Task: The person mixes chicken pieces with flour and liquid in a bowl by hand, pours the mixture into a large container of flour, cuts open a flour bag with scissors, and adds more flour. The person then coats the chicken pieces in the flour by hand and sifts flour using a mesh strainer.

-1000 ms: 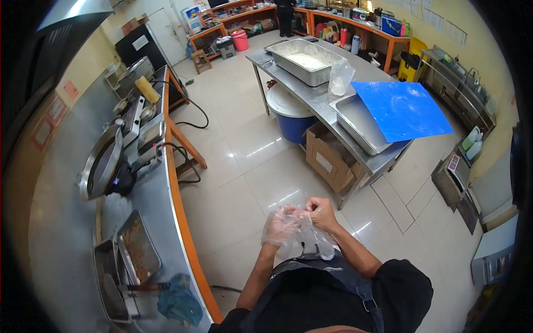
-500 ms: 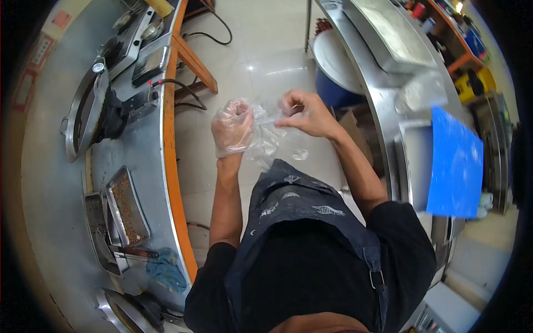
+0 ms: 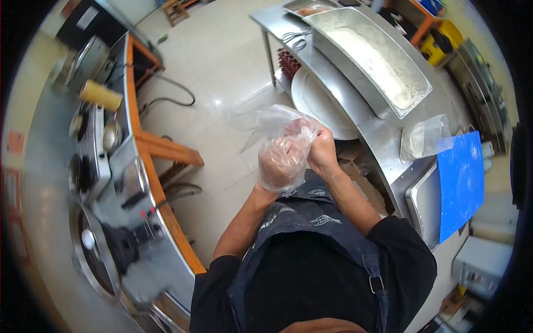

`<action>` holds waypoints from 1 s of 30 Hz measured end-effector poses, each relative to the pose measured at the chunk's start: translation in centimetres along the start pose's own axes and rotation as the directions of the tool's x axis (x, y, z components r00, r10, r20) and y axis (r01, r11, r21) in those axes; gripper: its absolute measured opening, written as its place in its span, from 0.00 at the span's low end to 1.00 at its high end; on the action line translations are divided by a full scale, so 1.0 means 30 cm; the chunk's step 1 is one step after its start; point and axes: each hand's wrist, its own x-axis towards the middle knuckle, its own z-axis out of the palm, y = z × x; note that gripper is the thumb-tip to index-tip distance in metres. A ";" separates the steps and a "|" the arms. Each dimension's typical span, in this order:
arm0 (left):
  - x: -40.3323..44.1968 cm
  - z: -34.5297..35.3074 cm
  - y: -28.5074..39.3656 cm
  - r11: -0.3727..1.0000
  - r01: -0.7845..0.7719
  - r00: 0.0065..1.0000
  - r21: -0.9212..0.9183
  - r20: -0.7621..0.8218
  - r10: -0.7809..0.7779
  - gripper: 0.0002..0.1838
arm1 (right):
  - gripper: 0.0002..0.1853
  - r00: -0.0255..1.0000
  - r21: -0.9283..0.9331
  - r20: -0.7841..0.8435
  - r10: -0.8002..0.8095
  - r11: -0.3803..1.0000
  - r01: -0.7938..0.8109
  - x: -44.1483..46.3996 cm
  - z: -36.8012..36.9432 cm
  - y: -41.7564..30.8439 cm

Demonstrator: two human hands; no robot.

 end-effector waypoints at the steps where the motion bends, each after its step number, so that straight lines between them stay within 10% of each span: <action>1: 0.023 0.034 -0.032 0.999 0.025 0.999 -0.021 0.037 -0.024 0.17 | 0.13 0.993 0.325 -0.072 0.090 0.944 -0.062 0.061 -0.010 0.005; 4: 0.109 0.168 -0.156 0.994 0.034 0.998 -0.101 0.054 -0.029 0.16 | 0.32 0.965 0.679 -0.068 0.252 0.721 -0.140 0.224 -0.005 -0.035; 7: 0.272 0.276 -0.264 0.970 -0.064 0.994 -0.235 0.073 0.083 0.13 | 0.35 0.982 0.844 0.187 -0.019 0.515 -0.150 0.382 -0.005 -0.090; 11: 0.453 0.385 -0.353 0.938 -0.137 0.978 -0.319 0.109 0.180 0.11 | 0.23 0.988 0.753 -0.137 -0.071 0.641 0.151 0.665 -0.134 -0.016; 14: 0.555 0.475 -0.437 0.930 -0.126 0.976 -0.346 0.123 0.178 0.10 | 0.17 0.986 0.765 0.004 -0.168 0.636 0.105 0.813 -0.180 -0.051; 19: 0.710 0.613 -0.565 0.907 -0.020 0.999 -0.420 0.022 0.033 0.08 | 0.18 0.996 0.366 -0.075 -0.051 0.928 0.075 0.866 -0.161 -0.177; 20: 0.720 0.635 -0.571 0.899 -0.013 0.997 -0.438 0.058 0.043 0.08 | 0.17 0.987 0.017 -0.081 -0.141 0.990 0.143 0.892 -0.184 -0.179; 22: 0.740 0.689 -0.587 0.879 -0.003 0.987 -0.476 0.142 0.080 0.07 | 0.17 0.959 -0.638 -0.035 -0.281 0.745 0.194 0.929 -0.262 -0.156; 24: 0.782 0.761 -0.615 0.763 -0.096 0.969 -0.640 0.114 0.217 0.07 | 0.16 0.895 -0.845 0.035 -0.445 0.465 0.264 0.966 -0.330 -0.116; 28: 0.841 0.882 -0.722 0.611 -0.099 0.908 -0.785 0.181 0.378 0.10 | 0.17 0.938 -0.993 0.100 -0.333 -0.095 0.072 1.030 -0.381 -0.211; 30: 0.820 0.968 -0.739 0.615 -0.145 0.890 -0.775 0.169 0.423 0.13 | 0.18 0.963 -0.957 -0.122 -0.242 -0.227 -0.179 1.099 -0.358 -0.248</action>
